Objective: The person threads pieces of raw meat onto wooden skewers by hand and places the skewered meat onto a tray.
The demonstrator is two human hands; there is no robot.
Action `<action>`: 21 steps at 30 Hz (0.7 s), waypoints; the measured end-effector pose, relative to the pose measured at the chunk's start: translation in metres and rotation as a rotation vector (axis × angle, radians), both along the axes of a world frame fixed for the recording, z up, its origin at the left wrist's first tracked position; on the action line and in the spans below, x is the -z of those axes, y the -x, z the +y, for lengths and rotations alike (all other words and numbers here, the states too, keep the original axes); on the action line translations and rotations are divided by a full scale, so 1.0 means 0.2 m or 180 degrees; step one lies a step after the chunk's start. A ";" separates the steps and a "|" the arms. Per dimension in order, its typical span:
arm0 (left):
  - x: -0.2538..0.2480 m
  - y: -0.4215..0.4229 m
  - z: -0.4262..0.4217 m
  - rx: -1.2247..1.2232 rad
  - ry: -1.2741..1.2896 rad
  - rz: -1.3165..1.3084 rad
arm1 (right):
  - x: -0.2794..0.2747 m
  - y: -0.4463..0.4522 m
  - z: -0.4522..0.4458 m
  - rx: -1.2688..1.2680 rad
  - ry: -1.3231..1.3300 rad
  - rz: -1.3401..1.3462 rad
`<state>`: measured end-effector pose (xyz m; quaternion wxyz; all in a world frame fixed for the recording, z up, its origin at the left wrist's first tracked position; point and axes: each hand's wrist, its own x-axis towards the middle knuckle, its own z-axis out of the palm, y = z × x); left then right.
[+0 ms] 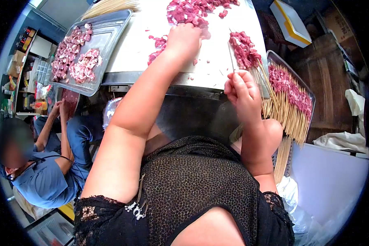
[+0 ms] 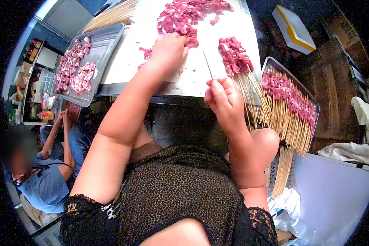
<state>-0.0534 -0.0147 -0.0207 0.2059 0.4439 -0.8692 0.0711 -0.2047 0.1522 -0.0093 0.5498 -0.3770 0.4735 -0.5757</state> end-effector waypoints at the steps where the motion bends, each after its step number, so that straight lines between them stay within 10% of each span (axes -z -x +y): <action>1: -0.03 -0.01 0.01 0.0012 0.0002 -0.0011 | 0.02 0.01 -0.02 -0.0033 0.0070 -0.0030; 5: -0.06 -0.08 0.02 -0.0071 -0.0284 -0.0048 | 0.03 0.03 -0.06 0.0156 0.0085 0.0094; 15: -0.10 -0.24 0.02 0.0023 -0.3263 0.4231 | 0.21 -0.19 0.23 -0.0702 -0.0686 -0.1046; 21: -0.09 -0.27 0.01 0.0091 -0.3688 0.4341 | 0.26 -0.15 0.35 -0.1369 -0.0737 -0.0540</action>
